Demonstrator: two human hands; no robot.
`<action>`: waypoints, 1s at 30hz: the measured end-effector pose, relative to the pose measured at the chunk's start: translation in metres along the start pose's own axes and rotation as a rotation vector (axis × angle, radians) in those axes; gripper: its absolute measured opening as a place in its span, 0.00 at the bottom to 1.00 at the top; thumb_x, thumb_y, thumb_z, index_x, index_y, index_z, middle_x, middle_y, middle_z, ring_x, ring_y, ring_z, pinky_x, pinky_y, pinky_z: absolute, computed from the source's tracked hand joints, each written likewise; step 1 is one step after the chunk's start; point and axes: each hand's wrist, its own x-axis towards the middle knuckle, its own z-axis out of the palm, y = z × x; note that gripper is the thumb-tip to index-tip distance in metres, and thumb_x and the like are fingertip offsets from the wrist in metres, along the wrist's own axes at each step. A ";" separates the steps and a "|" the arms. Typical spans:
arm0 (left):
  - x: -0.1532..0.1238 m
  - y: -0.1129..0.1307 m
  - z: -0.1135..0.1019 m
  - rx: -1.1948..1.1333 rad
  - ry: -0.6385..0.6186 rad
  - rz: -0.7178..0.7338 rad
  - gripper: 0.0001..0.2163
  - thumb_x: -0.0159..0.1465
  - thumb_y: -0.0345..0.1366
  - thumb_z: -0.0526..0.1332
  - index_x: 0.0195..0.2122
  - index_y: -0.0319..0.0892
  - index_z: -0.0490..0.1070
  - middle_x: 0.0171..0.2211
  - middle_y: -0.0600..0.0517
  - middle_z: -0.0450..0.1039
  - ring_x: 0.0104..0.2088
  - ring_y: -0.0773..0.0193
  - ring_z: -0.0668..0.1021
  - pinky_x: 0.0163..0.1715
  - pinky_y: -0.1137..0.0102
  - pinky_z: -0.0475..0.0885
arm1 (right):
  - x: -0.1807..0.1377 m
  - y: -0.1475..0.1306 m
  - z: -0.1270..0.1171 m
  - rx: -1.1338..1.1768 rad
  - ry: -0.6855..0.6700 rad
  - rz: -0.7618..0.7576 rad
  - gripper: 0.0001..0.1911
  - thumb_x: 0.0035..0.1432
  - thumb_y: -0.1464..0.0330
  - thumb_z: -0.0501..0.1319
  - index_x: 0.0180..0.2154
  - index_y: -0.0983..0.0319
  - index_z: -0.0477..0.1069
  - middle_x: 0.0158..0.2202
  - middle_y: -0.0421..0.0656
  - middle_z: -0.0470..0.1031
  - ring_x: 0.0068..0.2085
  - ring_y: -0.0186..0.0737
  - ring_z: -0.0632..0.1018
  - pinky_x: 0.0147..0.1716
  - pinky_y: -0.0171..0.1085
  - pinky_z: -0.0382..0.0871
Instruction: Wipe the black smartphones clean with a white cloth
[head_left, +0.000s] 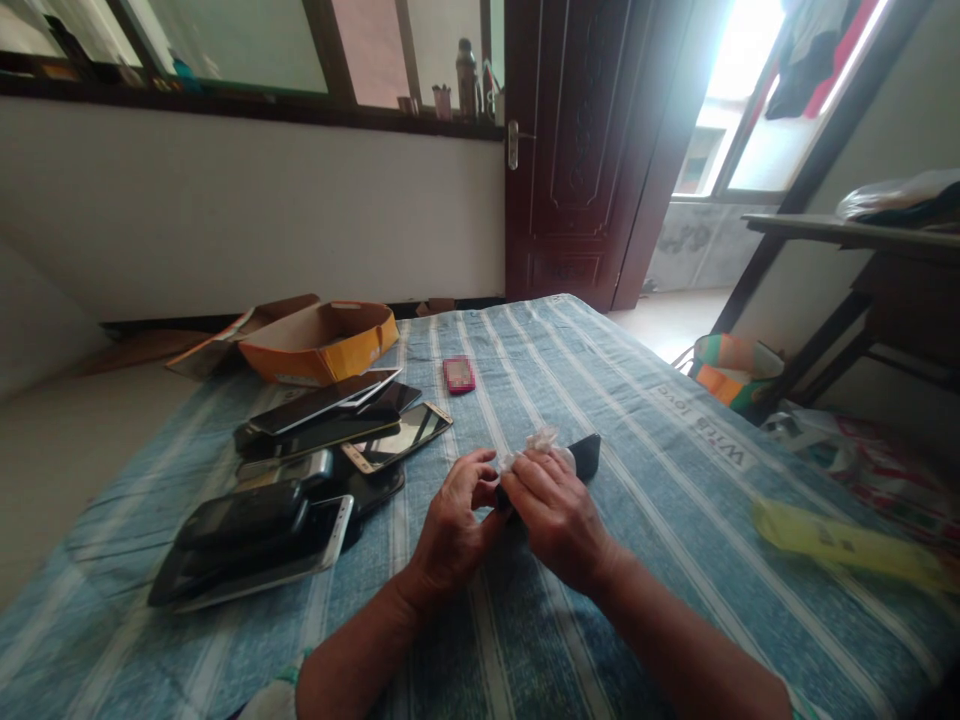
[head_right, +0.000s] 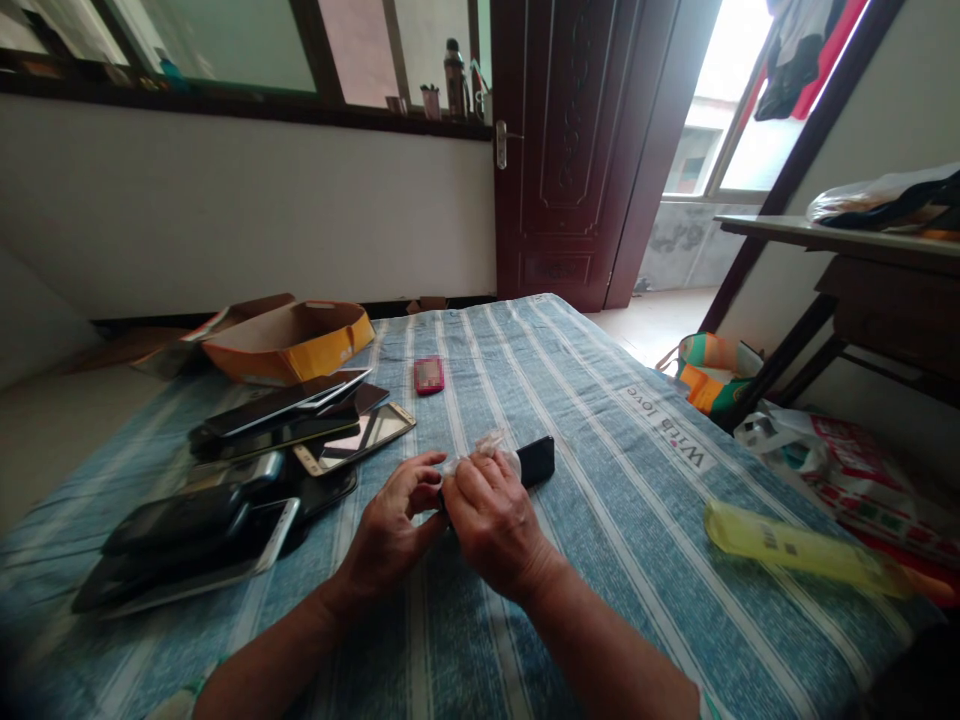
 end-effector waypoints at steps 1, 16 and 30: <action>0.000 0.000 -0.001 0.003 0.002 -0.008 0.08 0.58 0.31 0.61 0.39 0.41 0.66 0.53 0.42 0.68 0.34 0.64 0.81 0.36 0.65 0.80 | 0.001 -0.002 0.001 0.002 -0.011 -0.002 0.15 0.67 0.75 0.49 0.37 0.64 0.73 0.38 0.48 0.75 0.46 0.46 0.73 0.51 0.47 0.64; 0.002 -0.004 -0.001 0.020 0.006 0.021 0.11 0.58 0.30 0.61 0.42 0.41 0.66 0.50 0.43 0.69 0.35 0.64 0.80 0.38 0.64 0.81 | -0.007 0.038 -0.010 -0.137 -0.016 0.159 0.14 0.64 0.76 0.51 0.38 0.63 0.75 0.35 0.47 0.74 0.43 0.45 0.73 0.47 0.43 0.65; 0.003 -0.004 -0.003 0.089 -0.001 0.114 0.11 0.58 0.29 0.61 0.43 0.41 0.69 0.49 0.43 0.72 0.41 0.59 0.81 0.37 0.66 0.81 | -0.003 0.013 -0.003 -0.052 -0.037 0.091 0.15 0.66 0.74 0.49 0.41 0.63 0.73 0.38 0.47 0.75 0.44 0.45 0.73 0.52 0.46 0.62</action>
